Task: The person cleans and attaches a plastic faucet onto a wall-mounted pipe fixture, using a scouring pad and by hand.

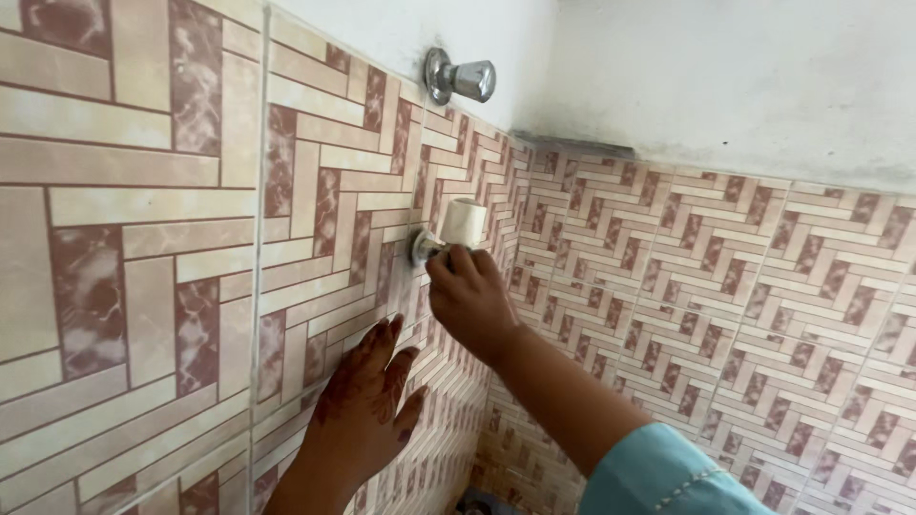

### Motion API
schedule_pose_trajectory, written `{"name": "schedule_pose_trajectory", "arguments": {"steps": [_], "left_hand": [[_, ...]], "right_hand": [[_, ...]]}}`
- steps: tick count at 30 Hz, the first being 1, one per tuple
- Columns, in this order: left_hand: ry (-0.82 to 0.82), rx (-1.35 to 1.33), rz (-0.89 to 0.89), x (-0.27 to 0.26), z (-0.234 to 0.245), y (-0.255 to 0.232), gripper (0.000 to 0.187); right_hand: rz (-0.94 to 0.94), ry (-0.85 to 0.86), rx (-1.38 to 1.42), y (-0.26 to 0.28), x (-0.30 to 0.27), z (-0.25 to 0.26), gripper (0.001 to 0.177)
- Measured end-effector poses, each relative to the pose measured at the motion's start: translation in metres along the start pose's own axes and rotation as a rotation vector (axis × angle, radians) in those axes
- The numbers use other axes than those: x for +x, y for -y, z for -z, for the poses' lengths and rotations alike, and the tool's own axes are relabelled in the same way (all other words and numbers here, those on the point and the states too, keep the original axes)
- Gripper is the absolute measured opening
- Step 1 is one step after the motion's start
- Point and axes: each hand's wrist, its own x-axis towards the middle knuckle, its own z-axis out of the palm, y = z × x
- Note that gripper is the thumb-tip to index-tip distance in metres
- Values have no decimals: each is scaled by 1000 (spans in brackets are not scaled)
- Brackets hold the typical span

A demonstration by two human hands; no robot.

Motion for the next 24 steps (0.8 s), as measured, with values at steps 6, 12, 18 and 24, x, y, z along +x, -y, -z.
{"name": "schedule_pose_trajectory", "arguments": {"steps": [6,12,18,24], "left_hand": [[-21,23,-42,-7,-10,2,51],[-111,-41,-122,-2,-41,8,55],[-193,14,-260,-9,-78,16,51],[6,34,-157,-5,-74,14,53]], "right_hand": [[-205,-176,352,-7,-37,21,23],[-656,-55,855,-19,-53,34,22],[-1157,15,1048,-44,-25,51,27],[-510,-101,724,-35,-9,29,19]]}}
